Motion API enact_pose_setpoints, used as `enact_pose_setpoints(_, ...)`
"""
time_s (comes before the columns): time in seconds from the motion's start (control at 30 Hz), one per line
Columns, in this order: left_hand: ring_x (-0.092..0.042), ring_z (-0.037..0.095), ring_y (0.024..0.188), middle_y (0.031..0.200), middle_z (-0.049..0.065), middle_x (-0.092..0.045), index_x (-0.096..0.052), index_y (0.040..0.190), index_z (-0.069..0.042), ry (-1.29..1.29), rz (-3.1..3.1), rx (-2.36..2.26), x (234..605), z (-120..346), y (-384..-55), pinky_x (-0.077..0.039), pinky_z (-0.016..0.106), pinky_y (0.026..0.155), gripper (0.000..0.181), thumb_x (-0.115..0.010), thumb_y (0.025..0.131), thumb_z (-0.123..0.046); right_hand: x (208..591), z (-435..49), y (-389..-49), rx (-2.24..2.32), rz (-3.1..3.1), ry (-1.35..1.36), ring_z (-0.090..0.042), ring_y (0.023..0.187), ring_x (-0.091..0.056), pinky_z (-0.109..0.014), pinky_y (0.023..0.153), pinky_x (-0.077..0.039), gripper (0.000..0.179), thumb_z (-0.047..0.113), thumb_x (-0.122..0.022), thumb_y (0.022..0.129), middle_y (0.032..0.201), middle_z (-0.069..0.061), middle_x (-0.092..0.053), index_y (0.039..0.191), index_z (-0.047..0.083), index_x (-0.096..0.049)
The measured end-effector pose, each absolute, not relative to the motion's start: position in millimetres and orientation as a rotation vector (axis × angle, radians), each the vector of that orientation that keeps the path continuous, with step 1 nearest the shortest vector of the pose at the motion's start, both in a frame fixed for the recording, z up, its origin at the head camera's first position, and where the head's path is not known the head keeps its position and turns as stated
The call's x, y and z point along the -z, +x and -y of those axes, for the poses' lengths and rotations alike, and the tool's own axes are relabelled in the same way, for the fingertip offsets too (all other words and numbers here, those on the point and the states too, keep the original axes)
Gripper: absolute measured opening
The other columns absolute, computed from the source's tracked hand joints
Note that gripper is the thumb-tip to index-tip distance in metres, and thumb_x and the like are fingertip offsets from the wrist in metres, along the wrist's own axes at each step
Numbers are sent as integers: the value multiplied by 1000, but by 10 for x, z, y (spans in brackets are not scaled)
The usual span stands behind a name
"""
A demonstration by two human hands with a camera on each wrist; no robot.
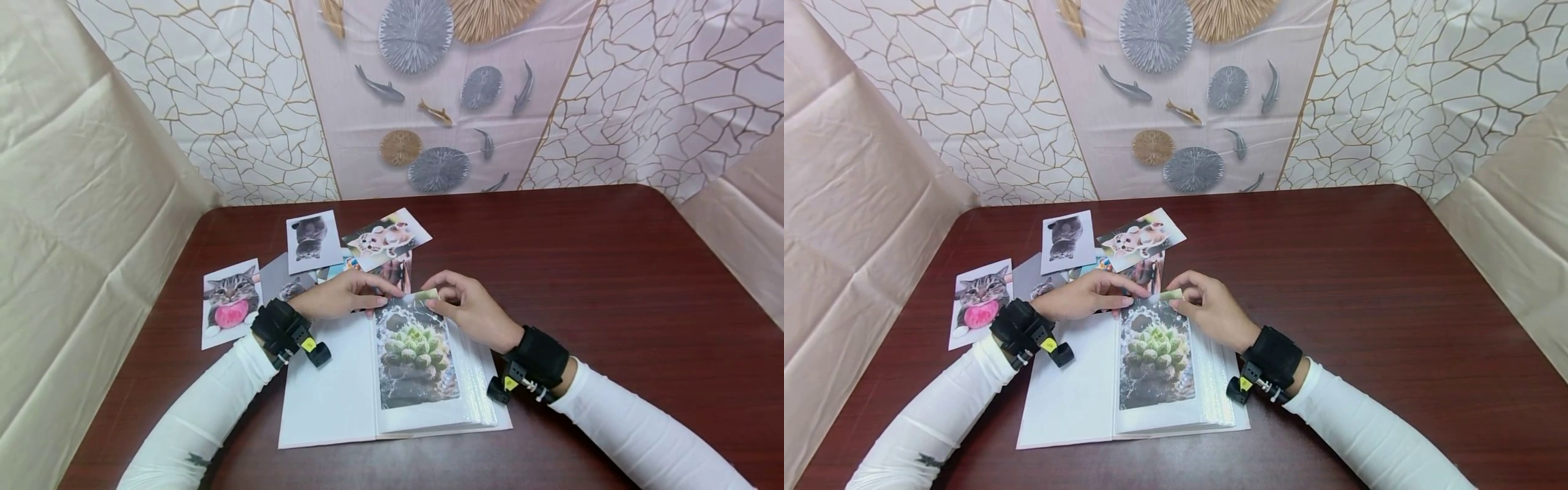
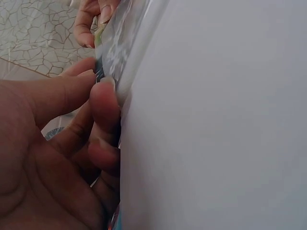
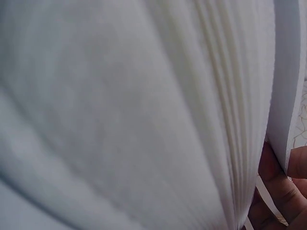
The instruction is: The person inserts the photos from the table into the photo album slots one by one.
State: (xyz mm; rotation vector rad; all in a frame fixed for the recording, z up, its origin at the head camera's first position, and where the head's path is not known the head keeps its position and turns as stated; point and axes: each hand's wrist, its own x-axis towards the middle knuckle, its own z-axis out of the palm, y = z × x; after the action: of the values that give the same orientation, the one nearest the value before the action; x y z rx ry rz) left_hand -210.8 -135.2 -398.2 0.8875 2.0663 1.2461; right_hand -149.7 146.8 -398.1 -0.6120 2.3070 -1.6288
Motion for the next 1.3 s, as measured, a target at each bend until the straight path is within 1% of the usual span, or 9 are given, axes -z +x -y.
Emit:
enact_pose_setpoints(0.17,-60,19,76,107,8,-66,-66,134,-13,881,-2067,-1246,3980,1344,-2102,-47,27,72,31,-57,104,-11,3974,-1468,-1491,1624,-2307,-611,-14,60,-22,-31,67,-31,25,11,-59,102,71,-9,-46,127,5,-57)
enact_pose_setpoints(0.3,-61,19,76,114,8,-67,-67,133,-12,896,-2067,-1247,3983,1341,-2099,-48,27,73,31,-57,104,-11,3977,-1469,-1488,1628,-2304,-612,-14,60,-22,-31,68,-31,25,11,-59,102,70,-8,-45,127,6,-58)
enact_pose_setpoints(0.47,-58,17,76,117,6,-68,-68,131,-11,929,-2057,-1254,3993,1337,-2100,-48,26,73,29,-57,104,-12,3973,-1467,-1491,1624,-2311,-604,-15,66,-41,-31,73,-34,22,9,-60,102,76,-10,-58,124,5,-60)
enact_pose_setpoints(0.6,-53,16,73,98,6,-66,-70,130,-13,934,-2058,-1255,4005,1334,-2102,-45,25,70,29,-58,104,-13,3966,-1463,-1492,1618,-2320,-595,-17,73,-52,-29,76,-37,19,9,-60,102,80,-11,-64,120,5,-62)
enact_pose_setpoints(0.7,-50,17,72,96,5,-64,-70,129,-13,937,-2053,-1254,4016,1331,-2102,-43,25,70,29,-58,104,-13,3965,-1464,-1495,1614,-2328,-597,-17,75,-57,-28,77,-40,16,9,-61,101,83,-11,-66,117,4,-63)
enact_pose_setpoints(0.83,-50,17,74,111,6,-67,-69,130,-11,956,-2043,-1250,4015,1323,-2096,-43,25,73,29,-57,104,-11,3966,-1463,-1497,1613,-2334,-586,-14,80,-62,-27,79,-43,14,8,-62,101,87,-11,-70,114,4,-64)
enact_pose_setpoints(1.0,-52,17,81,122,7,-68,-69,130,-11,965,-2048,-1234,4002,1311,-2081,-43,25,77,29,-57,104,-11,3970,-1459,-1496,1611,-2336,-568,-14,75,-58,-28,75,-40,13,8,-62,100,86,-11,-69,112,4,-65)
enact_pose_setpoints(1.17,-60,14,108,132,5,-67,-69,130,-12,991,-2053,-1219,3989,1306,-2072,-48,26,92,29,-57,104,-12,3968,-1460,-1491,1609,-2332,-571,-17,72,-53,-30,73,-38,13,9,-62,101,85,-11,-68,112,5,-65)
enact_pose_setpoints(1.3,-57,16,128,135,4,-66,-69,129,-13,1011,-2070,-1203,3983,1307,-2072,-46,31,103,28,-57,104,-13,3964,-1462,-1491,1606,-2335,-574,-17,75,-57,-29,74,-40,13,10,-62,100,86,-11,-69,112,5,-65)
